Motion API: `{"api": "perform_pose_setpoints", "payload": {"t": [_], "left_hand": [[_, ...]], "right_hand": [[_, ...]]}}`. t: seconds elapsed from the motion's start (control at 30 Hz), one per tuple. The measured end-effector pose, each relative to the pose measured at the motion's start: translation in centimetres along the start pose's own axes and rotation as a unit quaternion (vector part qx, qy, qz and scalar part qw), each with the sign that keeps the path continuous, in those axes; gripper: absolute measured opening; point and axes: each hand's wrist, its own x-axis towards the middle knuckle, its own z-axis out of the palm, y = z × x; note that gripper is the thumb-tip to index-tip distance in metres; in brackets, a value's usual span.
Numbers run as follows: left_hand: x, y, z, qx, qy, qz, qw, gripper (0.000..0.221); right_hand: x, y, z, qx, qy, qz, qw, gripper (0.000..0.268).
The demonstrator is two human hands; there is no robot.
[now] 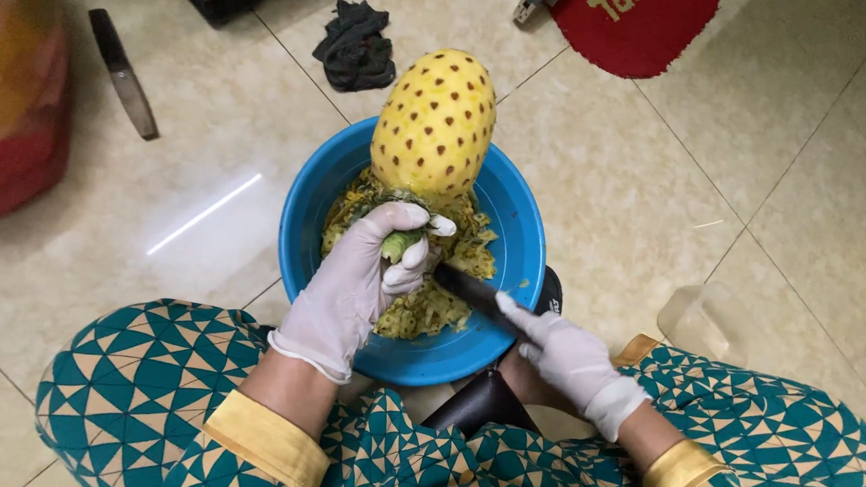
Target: Peeling a pineapple and removing its eyes in a spiral pattern using a knife
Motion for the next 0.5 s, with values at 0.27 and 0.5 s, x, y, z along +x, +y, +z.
{"api": "perform_pose_setpoints", "payload": {"t": [0.27,0.5], "left_hand": [[-1.2,-0.1,0.4,0.070,0.039,0.047,0.996,0.021],[-2.5,0.2,0.7,0.111,0.058,0.079,0.989,0.023]], "right_hand": [[-1.0,-2.4,-5.2,0.220,0.031,0.182,0.958,0.069],[-2.2,-4.5,-5.8,0.717,-0.028,-0.072,0.693,0.058]]}}
